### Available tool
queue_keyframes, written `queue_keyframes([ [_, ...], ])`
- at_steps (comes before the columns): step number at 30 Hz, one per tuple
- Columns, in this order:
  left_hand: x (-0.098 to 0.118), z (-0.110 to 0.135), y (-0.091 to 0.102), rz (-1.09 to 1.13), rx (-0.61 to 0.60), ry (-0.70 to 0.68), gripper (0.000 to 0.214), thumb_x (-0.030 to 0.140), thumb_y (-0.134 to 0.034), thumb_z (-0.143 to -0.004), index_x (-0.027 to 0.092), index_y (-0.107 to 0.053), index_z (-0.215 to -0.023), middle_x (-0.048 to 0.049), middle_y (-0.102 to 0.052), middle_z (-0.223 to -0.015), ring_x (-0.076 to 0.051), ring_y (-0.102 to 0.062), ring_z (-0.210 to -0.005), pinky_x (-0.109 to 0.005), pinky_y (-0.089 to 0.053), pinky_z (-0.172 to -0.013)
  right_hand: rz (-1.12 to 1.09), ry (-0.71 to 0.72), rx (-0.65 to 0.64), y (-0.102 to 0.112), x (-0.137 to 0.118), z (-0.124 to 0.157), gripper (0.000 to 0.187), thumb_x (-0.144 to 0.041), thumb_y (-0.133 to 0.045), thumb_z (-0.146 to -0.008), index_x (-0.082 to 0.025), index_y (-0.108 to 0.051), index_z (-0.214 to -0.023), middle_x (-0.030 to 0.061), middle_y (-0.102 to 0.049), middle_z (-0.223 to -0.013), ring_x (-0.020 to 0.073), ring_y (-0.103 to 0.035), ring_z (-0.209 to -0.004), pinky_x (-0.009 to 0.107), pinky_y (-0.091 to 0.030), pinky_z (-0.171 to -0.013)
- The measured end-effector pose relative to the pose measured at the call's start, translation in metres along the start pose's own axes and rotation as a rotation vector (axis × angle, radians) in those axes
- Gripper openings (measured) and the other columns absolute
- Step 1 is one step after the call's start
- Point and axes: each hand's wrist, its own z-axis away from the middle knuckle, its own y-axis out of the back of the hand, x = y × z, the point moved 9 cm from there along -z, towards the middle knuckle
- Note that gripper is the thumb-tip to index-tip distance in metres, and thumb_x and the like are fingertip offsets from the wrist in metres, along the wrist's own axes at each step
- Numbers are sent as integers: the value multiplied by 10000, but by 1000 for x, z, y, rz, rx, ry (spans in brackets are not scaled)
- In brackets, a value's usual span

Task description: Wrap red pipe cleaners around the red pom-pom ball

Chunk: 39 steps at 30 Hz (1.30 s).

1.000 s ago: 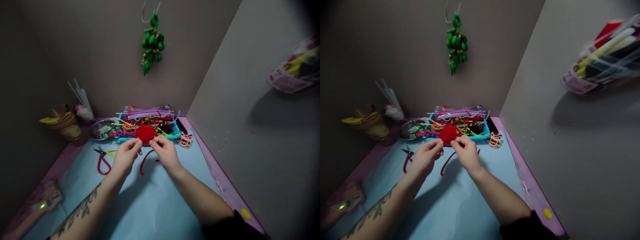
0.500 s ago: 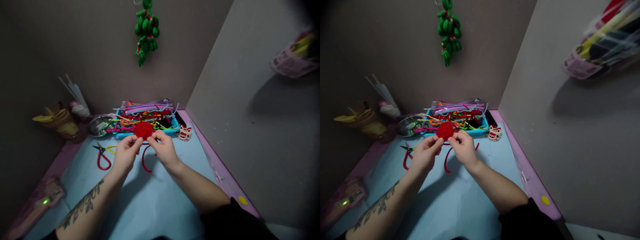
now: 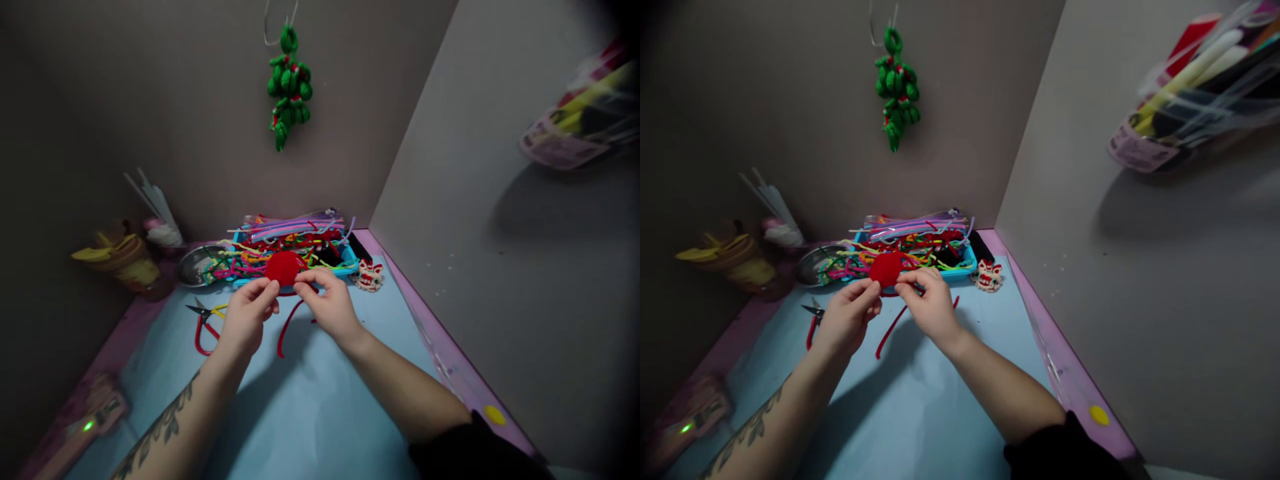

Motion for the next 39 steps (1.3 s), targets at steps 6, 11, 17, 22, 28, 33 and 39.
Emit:
queue_keyframes([
  [6,5,1,-3,-31,-62,-13,315,445,-691,-718,154,-605,-800,33,-526,-464,-65,-396,-419,-181,-230,-417,81,66,-13,0,-7,1,148,-226,-575,-839,-214,-612,-696,6,-626,-740,170,-542,-773,322,-408,-759],
  [11,13,4,-15,-64,-139,-93,441,296,-806,-595,167,-610,-968,-1,-661,-756,-81,-527,-529,-196,-412,-479,70,55,-12,-2,-4,3,169,-247,-580,-843,-217,-595,-678,1,-609,-708,171,-545,-760,325,-415,-760],
  [17,12,3,-16,-118,-153,-136,380,286,-776,-655,160,-586,-959,-5,-660,-781,-95,-543,-563,-189,-437,-445,56,102,-67,-7,-11,5,102,-204,-573,-854,-219,-659,-803,28,-668,-825,188,-589,-852,333,-443,-795],
  [22,16,4,-13,-154,-212,-120,360,324,-750,-703,167,-583,-981,20,-617,-678,-77,-489,-492,-164,-355,-366,233,217,-1,6,-25,3,85,-217,-595,-856,-236,-660,-906,24,-680,-829,202,-570,-835,360,-419,-794],
  [28,21,0,1,-202,-67,-154,387,346,-788,-641,168,-568,-904,23,-601,-706,-98,-554,-519,-194,-428,-405,341,300,3,9,-29,2,68,-233,-597,-867,-230,-642,-816,23,-679,-788,199,-570,-815,355,-407,-785],
  [33,28,16,2,-265,138,-339,313,307,-754,-695,182,-525,-868,34,-616,-762,-99,-625,-544,-220,-517,-525,488,415,112,4,-32,11,127,-205,-544,-883,-211,-595,-766,22,-647,-732,180,-548,-747,344,-380,-751],
  [39,17,21,-13,-122,22,-251,427,313,-706,-739,182,-511,-1096,16,-661,-769,-100,-601,-487,-220,-508,-448,531,530,156,-3,-38,25,104,-201,-554,-884,-200,-592,-787,29,-637,-721,179,-545,-743,349,-389,-753],
])
